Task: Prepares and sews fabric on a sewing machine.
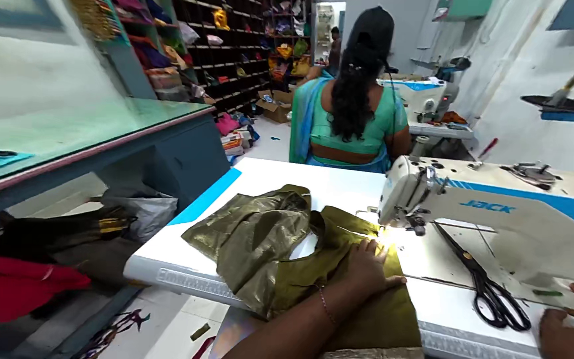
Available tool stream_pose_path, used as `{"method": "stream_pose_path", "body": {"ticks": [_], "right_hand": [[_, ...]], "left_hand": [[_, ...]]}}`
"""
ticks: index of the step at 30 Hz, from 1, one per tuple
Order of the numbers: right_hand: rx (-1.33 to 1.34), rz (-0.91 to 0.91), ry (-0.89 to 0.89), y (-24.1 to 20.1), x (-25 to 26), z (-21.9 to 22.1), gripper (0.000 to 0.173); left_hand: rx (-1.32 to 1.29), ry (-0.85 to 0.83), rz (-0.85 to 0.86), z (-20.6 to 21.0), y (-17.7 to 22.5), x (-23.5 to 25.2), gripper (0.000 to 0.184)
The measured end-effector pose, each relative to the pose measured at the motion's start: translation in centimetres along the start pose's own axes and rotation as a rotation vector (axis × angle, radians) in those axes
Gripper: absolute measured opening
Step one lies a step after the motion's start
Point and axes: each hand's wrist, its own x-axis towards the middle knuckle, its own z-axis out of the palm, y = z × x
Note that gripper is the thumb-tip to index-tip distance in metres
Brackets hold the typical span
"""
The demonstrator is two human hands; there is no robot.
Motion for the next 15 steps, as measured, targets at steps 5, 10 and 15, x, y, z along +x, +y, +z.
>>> {"method": "stream_pose_path", "body": {"ticks": [5,10,15], "right_hand": [[-0.026,0.015,0.039,-0.03,0.05,0.45,0.047],[-0.028,0.017,0.049,-0.43,0.04,0.50,0.047],[-0.026,0.025,0.053,-0.49,0.13,0.57,0.047]], "left_hand": [[0.047,0.013,-0.012,-0.15,-0.15,0.07,0.089],[0.067,0.023,-0.005,-0.29,-0.41,0.22,0.090],[0.081,0.020,-0.012,-0.50,-0.34,0.76,0.089]]}}
